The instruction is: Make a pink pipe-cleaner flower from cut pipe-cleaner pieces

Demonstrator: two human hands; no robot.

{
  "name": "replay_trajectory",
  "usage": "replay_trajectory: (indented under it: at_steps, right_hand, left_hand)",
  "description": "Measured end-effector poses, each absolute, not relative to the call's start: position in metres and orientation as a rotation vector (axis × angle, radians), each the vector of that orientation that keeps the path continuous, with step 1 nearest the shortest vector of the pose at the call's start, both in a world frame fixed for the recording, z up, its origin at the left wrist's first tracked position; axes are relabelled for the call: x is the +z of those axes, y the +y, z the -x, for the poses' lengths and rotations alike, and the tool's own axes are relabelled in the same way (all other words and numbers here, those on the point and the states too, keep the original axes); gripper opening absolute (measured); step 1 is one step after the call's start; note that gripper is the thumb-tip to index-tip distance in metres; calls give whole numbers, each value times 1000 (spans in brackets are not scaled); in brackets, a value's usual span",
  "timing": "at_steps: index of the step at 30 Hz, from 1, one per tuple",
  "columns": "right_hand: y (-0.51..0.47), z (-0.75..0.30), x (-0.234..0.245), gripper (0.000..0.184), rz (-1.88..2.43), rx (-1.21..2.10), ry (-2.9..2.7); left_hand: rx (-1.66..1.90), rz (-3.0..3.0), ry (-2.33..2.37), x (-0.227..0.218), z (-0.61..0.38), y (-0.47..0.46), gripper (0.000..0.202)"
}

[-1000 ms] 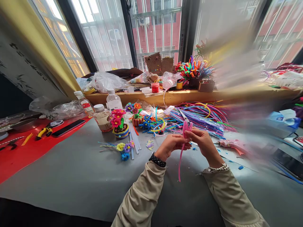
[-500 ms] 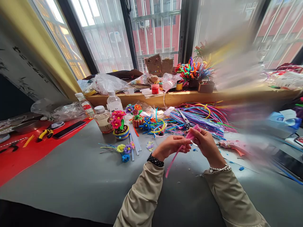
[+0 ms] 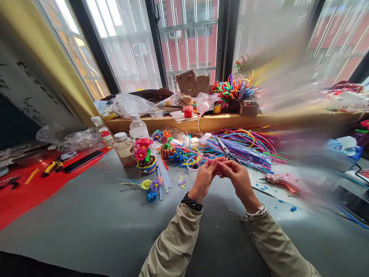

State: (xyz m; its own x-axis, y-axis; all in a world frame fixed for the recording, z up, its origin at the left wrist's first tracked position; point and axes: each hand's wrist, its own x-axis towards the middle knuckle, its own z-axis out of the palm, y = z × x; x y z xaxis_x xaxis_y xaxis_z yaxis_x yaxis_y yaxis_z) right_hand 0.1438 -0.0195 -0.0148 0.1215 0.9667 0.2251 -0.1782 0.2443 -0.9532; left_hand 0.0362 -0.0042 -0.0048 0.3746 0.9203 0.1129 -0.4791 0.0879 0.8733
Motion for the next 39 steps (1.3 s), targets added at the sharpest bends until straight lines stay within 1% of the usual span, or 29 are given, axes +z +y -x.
replay_trajectory:
  at_steps: [7,14,20,27,30,33,36,37,39]
  right_hand:
    - [-17,-152,-11,31,986,1296,-1216]
    - [-21,-156,-9,29,985,1438,-1276]
    - [-21,-151,-12,32,989,1630,-1348]
    - [-19,-148,-18,27,985,1700,-1378]
    - [-20,-149,-17,27,998,1719,-1385]
    - [-20,-156,-16,32,1025,1755,-1430]
    - [-20,-170,-14,48,1010,1821,-1449]
    - [-19,-174,-14,51,1005,1787,-1395]
    - [-18,-181,-14,49,982,1640,-1343]
  left_hand:
    - [1133,-979,551,1,-31,-2,33]
    - [1101,-993,511,3,-26,-2,34]
    - [1070,-1094,684,2,-24,0,35]
    - [1026,-925,591,-4,-25,1,29]
    - [1034,-908,642,-4,-26,0,27]
    - [1076,-934,696,-2,-26,0,26]
    - [1061,-1021,645,1,-24,1,28]
    - [1026,-1055,622,2,-23,0,29]
    - [926,-1118,595,2,-21,0,32]
